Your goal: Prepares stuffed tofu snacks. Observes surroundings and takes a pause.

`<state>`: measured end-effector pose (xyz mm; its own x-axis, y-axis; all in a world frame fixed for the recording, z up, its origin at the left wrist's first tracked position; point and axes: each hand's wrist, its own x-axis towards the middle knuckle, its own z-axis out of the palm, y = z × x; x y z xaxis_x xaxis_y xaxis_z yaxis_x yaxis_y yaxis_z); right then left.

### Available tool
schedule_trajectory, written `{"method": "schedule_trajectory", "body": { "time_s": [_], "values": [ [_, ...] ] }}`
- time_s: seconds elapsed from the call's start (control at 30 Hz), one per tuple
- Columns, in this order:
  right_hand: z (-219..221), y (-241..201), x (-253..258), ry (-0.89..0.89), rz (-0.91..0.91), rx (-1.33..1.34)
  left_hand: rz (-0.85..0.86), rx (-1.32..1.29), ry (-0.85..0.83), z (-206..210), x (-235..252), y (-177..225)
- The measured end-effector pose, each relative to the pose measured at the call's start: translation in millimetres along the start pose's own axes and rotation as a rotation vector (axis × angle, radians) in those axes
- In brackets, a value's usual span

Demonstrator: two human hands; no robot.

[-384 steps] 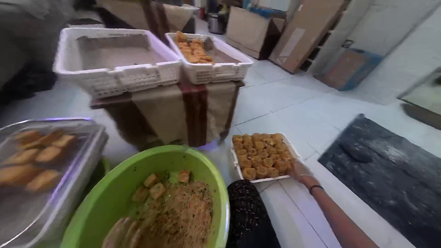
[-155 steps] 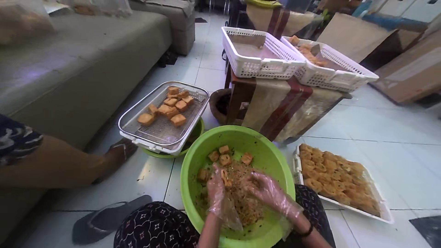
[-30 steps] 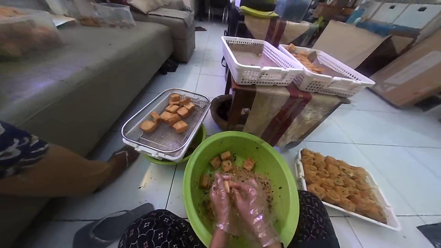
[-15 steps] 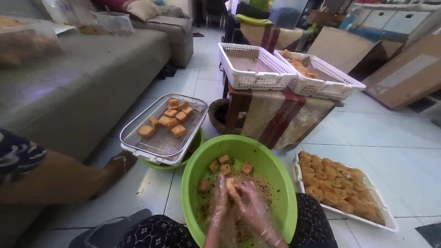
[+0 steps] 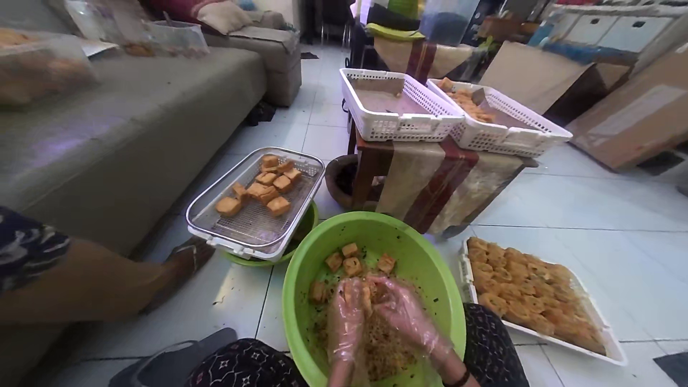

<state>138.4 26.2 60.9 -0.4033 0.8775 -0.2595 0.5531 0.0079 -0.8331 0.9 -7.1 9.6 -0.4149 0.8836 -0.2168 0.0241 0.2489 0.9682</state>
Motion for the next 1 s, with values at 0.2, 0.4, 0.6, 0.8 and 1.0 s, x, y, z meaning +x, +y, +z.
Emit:
{"method": "schedule_trajectory", "body": {
  "time_s": [0.2, 0.4, 0.6, 0.8, 1.0],
  "values": [
    [42, 13, -23, 0.347, -0.218, -0.259, 0.056, -0.065, 0.077, 5, -1, -9],
    [25, -8, -12, 0.249, -0.207, -0.394, -0.002, -0.185, -0.159, 1, -1, -1],
    [-1, 20, 26, -0.113, -0.16, 0.082, -0.18, -0.052, -0.019, -1, 5, 6],
    [27, 84, 31, -0.451, -0.032, -0.421, -0.087, -0.272, -0.015, -3, 11, -16],
    [21, 54, 16, -0.539, 0.176, -0.764, -0.165, -0.497, 0.092, -4, 6, 3]
  ]
}}
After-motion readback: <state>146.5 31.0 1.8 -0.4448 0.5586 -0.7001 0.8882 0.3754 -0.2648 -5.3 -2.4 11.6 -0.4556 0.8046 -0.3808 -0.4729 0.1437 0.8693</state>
